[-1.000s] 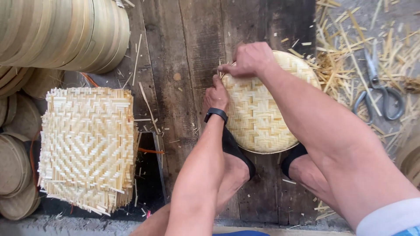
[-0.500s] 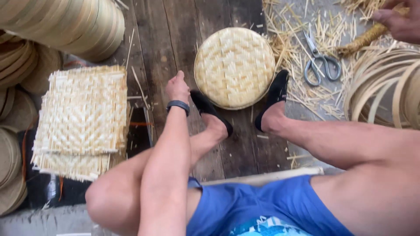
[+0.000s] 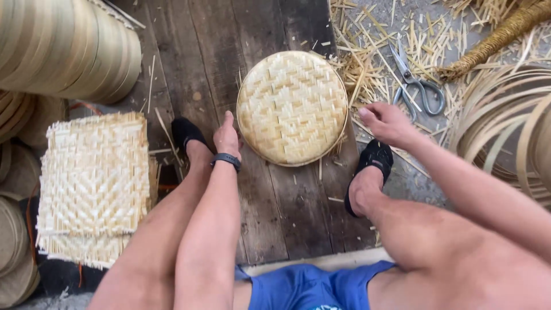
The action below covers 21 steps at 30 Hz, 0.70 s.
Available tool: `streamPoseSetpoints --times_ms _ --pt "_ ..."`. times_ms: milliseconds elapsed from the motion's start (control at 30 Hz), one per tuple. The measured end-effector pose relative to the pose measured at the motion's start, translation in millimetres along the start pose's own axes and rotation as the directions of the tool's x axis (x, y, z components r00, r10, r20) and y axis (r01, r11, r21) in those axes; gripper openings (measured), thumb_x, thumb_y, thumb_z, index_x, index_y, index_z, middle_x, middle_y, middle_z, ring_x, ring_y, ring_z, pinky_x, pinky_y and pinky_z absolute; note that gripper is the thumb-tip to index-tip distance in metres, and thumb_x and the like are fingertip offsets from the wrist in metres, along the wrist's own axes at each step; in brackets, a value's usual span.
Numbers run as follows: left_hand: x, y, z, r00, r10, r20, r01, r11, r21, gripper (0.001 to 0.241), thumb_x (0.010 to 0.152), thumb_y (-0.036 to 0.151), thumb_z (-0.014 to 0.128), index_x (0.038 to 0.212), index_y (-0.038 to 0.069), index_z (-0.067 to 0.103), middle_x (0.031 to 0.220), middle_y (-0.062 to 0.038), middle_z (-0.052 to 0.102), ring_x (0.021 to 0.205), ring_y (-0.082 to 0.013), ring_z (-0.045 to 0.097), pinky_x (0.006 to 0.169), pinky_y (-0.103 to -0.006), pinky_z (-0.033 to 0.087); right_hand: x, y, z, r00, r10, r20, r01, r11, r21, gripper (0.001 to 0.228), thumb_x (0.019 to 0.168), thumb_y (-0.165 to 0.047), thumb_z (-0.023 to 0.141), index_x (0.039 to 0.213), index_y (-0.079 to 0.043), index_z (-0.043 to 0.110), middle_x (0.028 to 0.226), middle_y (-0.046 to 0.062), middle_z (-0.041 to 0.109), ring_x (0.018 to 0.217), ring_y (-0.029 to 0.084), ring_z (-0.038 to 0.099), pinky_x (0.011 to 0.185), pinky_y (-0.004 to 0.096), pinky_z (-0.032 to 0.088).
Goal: Assembling bamboo steamer bases by fitting woven mats into hoops using a wooden mold and trimming edges with scissors.
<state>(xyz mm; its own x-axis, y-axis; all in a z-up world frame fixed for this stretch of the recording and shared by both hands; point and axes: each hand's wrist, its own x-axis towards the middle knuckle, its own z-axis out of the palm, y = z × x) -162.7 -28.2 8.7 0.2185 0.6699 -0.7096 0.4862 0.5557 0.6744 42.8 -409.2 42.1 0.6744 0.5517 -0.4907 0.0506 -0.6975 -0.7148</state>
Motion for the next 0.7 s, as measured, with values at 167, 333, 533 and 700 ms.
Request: streamPoseSetpoints --times_ms 167,333,533,700 --pt "26.5 -16.0 43.0 0.996 -0.079 0.034 0.084 0.974 -0.212 0.066 0.096 0.062 0.052 0.126 0.004 0.064 0.123 -0.009 0.069 0.105 -0.0227 0.068 0.090 -0.0390 0.054 103.5 7.1 90.8 0.923 0.310 -0.229 -0.130 0.810 0.572 0.063 0.107 -0.054 0.039 0.128 0.003 0.056 0.124 0.018 0.063 0.111 0.025 0.056 0.094 0.040 0.043" --pt "36.0 -39.4 48.5 0.982 0.041 -0.184 -0.062 0.992 -0.110 0.076 0.097 0.061 0.048 0.136 -0.003 0.061 0.141 -0.013 0.065 0.121 -0.0254 0.064 0.102 -0.0377 0.050 111.9 -26.3 107.6 0.726 0.585 -0.362 -0.445 0.800 0.402 0.066 0.110 -0.052 0.029 0.099 0.002 0.066 0.103 0.024 0.065 0.096 0.035 0.061 0.091 0.051 0.044" --pt "21.4 -14.3 47.7 0.988 0.031 -0.151 -0.067 0.969 -0.239 0.069 0.099 0.055 0.049 0.130 -0.005 0.065 0.135 -0.014 0.068 0.118 -0.0261 0.066 0.101 -0.0366 0.050 94.2 -49.6 82.4 0.816 0.547 -0.185 -0.296 0.671 0.680 0.059 0.111 -0.058 0.025 0.078 -0.010 0.038 0.075 0.007 0.039 0.069 0.028 0.038 0.066 0.054 0.035" --pt "-28.7 12.9 28.5 0.857 0.450 0.252 -0.093 0.615 -0.783 0.076 0.104 0.064 0.042 0.132 -0.004 0.062 0.132 -0.018 0.063 0.121 -0.0293 0.062 0.106 -0.0442 0.049 39.0 -48.6 21.1 0.793 0.022 -0.609 0.328 0.827 0.457 0.063 0.114 -0.055 0.032 0.109 0.000 0.063 0.095 0.014 0.052 0.082 0.023 0.044 0.078 0.043 0.039"
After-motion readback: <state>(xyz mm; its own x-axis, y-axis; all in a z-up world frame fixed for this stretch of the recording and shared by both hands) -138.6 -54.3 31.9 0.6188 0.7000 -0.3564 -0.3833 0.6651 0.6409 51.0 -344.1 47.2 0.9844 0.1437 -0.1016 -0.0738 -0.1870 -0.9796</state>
